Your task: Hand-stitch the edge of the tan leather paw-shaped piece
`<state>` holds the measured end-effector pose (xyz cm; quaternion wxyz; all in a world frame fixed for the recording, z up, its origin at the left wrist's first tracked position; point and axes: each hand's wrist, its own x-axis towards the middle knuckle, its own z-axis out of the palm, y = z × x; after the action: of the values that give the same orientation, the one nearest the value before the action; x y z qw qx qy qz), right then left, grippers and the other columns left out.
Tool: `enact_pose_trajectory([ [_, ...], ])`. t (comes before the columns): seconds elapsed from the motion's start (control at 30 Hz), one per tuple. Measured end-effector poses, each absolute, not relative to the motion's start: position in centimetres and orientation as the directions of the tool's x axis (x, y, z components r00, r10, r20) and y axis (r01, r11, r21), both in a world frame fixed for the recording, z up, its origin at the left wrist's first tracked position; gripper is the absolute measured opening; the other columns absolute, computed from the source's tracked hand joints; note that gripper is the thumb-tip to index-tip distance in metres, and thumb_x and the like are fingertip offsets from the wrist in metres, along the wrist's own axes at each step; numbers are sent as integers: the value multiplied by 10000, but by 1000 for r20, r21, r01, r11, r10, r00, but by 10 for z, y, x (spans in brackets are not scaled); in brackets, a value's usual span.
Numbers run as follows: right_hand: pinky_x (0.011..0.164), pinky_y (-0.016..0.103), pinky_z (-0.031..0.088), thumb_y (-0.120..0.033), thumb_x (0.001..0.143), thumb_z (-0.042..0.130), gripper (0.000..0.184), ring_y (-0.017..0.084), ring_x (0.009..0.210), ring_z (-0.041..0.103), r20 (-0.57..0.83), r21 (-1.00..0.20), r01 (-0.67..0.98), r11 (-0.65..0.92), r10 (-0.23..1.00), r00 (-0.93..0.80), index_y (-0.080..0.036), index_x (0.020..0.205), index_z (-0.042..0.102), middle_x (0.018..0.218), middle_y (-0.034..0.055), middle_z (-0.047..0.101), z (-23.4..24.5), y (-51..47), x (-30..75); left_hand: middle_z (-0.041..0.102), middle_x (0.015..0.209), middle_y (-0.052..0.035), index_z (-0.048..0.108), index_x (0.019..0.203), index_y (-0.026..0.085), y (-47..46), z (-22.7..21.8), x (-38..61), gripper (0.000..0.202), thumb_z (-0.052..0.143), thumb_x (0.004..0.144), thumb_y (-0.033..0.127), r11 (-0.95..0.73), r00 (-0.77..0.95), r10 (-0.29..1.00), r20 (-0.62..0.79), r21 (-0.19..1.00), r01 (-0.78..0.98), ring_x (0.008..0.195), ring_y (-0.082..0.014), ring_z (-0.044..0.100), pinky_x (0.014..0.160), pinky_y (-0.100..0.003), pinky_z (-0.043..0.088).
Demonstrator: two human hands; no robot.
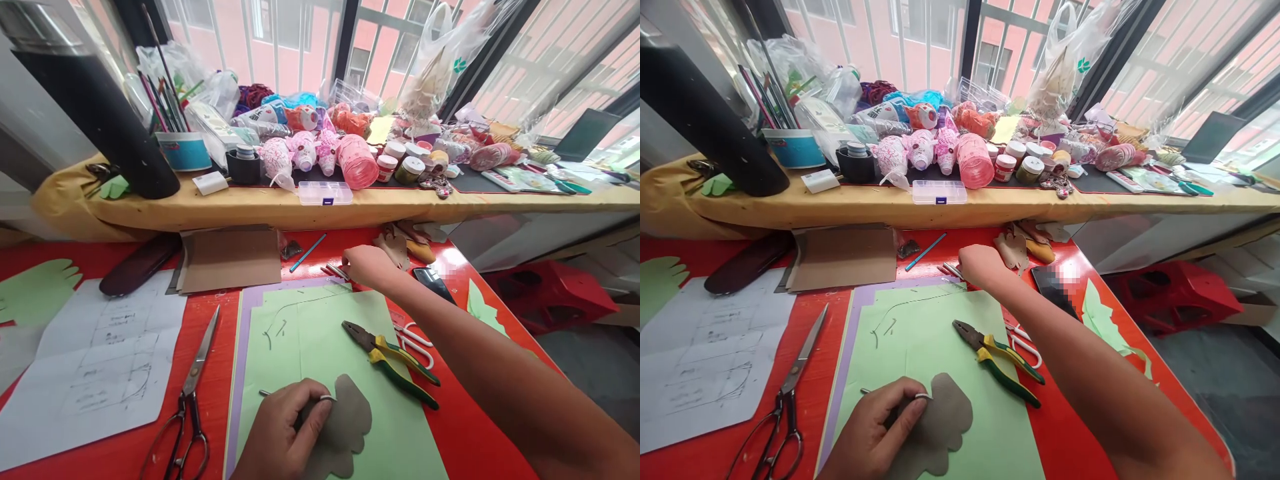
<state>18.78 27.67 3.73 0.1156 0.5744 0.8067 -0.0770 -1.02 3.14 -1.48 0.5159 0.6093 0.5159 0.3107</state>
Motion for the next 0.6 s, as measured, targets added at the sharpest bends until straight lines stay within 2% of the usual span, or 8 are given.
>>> enact_pose_trajectory([
  [0.1, 724, 333, 456, -296, 929, 645, 198, 316, 920, 720, -289, 14, 939, 343, 901, -324, -201, 1033, 784, 935, 159, 779, 39, 276, 189, 707, 774, -31, 675, 893, 254, 31, -16, -10, 314, 508, 1008, 493, 69, 278, 947, -162, 946, 317, 706, -202, 644, 663, -278, 460],
  [0.23, 730, 333, 456, -243, 896, 672, 176, 316, 912, 720, -311, 19, 930, 366, 887, -343, -192, 1026, 780, 944, 164, 777, 38, 270, 189, 714, 795, -27, 678, 899, 252, 31, -16, -10, 306, 514, 1008, 486, 70, 282, 946, -161, 949, 308, 724, -199, 652, 676, -272, 461],
  [0.4, 711, 338, 449, -173, 876, 640, 131, 327, 887, 722, -323, 12, 926, 377, 878, -353, -162, 909, 766, 900, 183, 767, 34, 266, 181, 698, 786, -32, 671, 896, 244, 31, -14, -9, 339, 492, 1015, 507, 80, 288, 942, -175, 946, 313, 721, -202, 636, 667, -274, 449],
  [0.6, 685, 322, 439, -215, 819, 686, 71, 314, 849, 719, -270, -87, 953, 289, 914, -302, -157, 813, 725, 837, 169, 760, 30, 269, 180, 672, 774, -38, 661, 892, 233, 32, -12, -7, 377, 485, 1006, 547, 94, 277, 942, -190, 941, 325, 717, -208, 609, 664, -281, 441],
])
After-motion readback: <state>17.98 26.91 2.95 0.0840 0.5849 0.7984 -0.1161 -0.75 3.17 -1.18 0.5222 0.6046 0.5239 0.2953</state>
